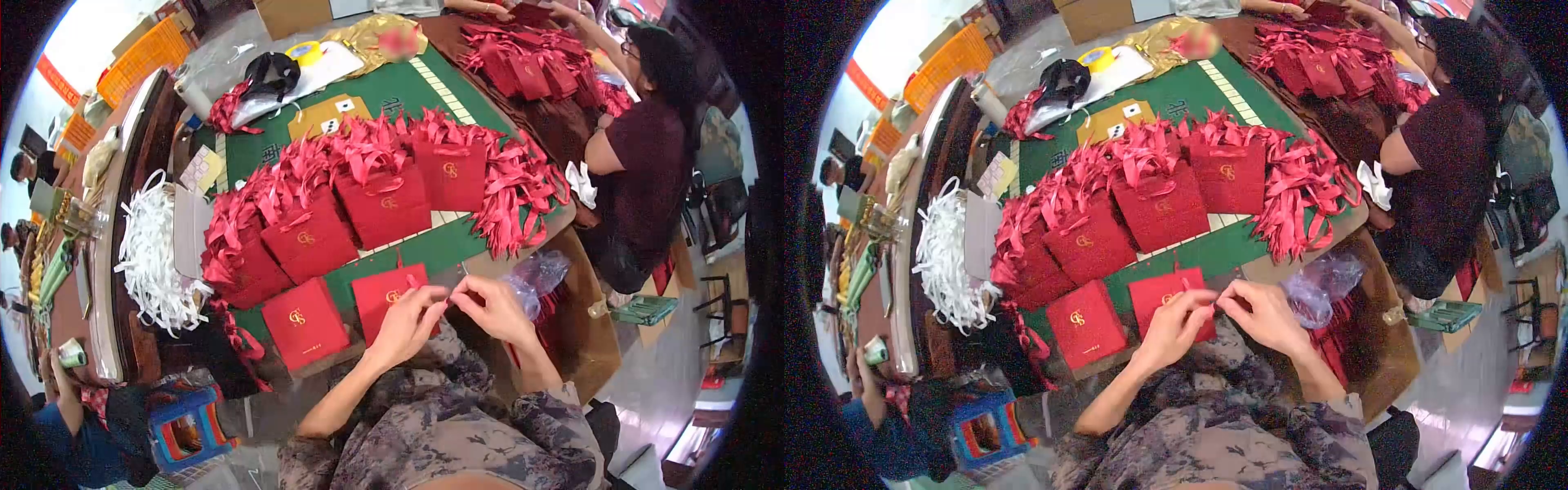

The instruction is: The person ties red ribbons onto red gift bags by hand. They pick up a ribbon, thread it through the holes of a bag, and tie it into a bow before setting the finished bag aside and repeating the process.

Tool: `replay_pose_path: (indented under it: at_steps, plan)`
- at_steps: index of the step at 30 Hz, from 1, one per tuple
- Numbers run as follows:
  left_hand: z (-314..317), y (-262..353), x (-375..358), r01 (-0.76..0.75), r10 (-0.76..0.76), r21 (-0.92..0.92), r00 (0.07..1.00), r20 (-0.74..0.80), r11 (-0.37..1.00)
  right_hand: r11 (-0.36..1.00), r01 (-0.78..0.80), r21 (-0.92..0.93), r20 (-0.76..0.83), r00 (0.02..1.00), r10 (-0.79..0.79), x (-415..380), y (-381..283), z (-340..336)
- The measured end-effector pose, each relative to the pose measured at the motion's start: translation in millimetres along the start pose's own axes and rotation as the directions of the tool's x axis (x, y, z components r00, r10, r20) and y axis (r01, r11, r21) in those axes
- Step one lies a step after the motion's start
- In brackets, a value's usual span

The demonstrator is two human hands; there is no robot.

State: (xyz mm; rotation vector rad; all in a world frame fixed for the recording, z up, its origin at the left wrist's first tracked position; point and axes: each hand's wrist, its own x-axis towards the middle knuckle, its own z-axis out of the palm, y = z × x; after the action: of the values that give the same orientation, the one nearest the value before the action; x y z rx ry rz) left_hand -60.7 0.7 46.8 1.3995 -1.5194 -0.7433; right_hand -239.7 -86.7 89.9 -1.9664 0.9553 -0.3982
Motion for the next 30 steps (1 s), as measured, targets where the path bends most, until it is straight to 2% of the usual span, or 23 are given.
replay_pose_path:
  at_steps: [1,2,3,5,7,9,10,12,13,15,17,18,19,20,21,23,26,28,29,30]
  plan:
    - [-3.0,-3.6,0.6,0.000,0.000,0.009,1.000,0.017,1.000,1.000,-0.025,0.012,0.014,1.000,0.025,0.0,3.6,-2.2]
    - [-2.0,-13.0,0.7,-0.026,0.031,0.097,0.998,-0.053,0.995,0.997,-0.069,0.020,0.035,0.997,0.068,-0.5,8.3,-3.3]
    - [-3.1,-19.2,0.1,-0.056,0.062,0.093,0.996,-0.058,0.994,0.987,-0.151,0.046,0.045,0.988,0.149,-3.1,4.3,-6.3]
    - [-4.4,-30.8,-1.0,0.062,-0.037,0.104,0.973,-0.229,0.993,0.989,-0.130,0.074,0.042,0.991,0.128,-5.6,15.6,-8.8]
    - [-2.1,-42.6,-3.0,0.105,-0.083,0.096,0.974,-0.210,0.990,0.985,-0.046,0.168,0.040,0.998,0.039,-5.8,16.1,-11.0]
    - [2.5,-50.6,-7.3,0.162,-0.142,0.097,0.973,-0.183,0.982,0.990,0.019,0.142,-0.037,0.999,-0.014,-7.1,12.6,-7.8]
    - [2.4,-53.2,-8.8,0.134,-0.116,0.093,0.978,-0.174,0.987,0.992,0.062,0.111,-0.077,0.996,-0.053,-5.6,7.9,-7.7]
    - [-0.6,-51.1,-9.3,0.053,-0.010,0.245,0.984,-0.176,0.968,0.987,0.136,0.084,-0.129,0.984,-0.124,-2.8,6.5,-2.3]
    - [-2.8,-40.3,-6.1,0.039,0.003,0.243,0.985,-0.171,0.969,0.986,0.147,0.084,-0.090,0.986,-0.139,-2.3,0.1,-2.4]
    - [-10.3,-13.9,-3.1,0.027,0.117,0.405,0.937,-0.328,0.914,0.963,0.265,-0.041,-0.014,0.964,-0.266,3.2,1.1,6.7]
    - [-18.6,-4.5,-3.7,0.003,0.122,0.393,0.949,-0.292,0.919,0.956,0.295,-0.010,0.068,0.954,-0.293,8.5,1.2,20.0]
    - [-20.7,-1.6,-4.8,0.081,-0.055,0.119,0.978,-0.203,0.990,0.946,0.325,-0.006,0.058,0.944,-0.325,11.6,-2.2,24.9]
    - [-22.2,-0.7,-5.5,0.191,-0.202,-0.153,0.977,-0.065,0.970,0.935,0.355,-0.003,0.047,0.934,-0.355,13.9,-5.1,29.1]
    - [-27.5,-3.9,-5.2,0.509,-0.486,-0.321,0.860,0.155,0.799,0.936,0.353,-0.004,0.046,0.935,-0.352,14.8,-8.3,31.4]
    - [-27.9,-9.8,-6.7,0.509,-0.485,-0.320,0.860,0.157,0.799,0.948,0.313,0.062,0.021,0.949,-0.315,15.4,-12.1,33.2]
    - [-22.6,-30.9,-12.0,0.351,-0.343,-0.665,0.927,0.149,0.660,0.953,0.274,0.127,-0.004,0.961,-0.275,17.4,-13.9,36.4]
    - [-27.4,-44.1,-17.1,0.390,-0.353,-0.672,0.914,0.200,0.630,0.961,0.218,0.171,-0.028,0.976,-0.216,17.0,-11.1,44.6]
    - [-26.4,-45.3,-20.4,0.398,-0.338,-0.675,0.913,0.226,0.622,0.960,0.105,0.261,-0.009,0.994,-0.106,14.8,-11.1,50.3]
    - [-22.2,-46.1,-22.3,0.354,-0.333,-0.724,0.926,0.181,0.592,0.960,0.100,0.262,-0.008,0.995,-0.101,13.8,-9.3,54.8]
    - [-18.1,-46.1,-24.0,0.309,-0.332,-0.769,0.934,0.133,0.559,0.918,0.064,0.391,-0.033,0.998,-0.055,13.1,-6.1,60.5]
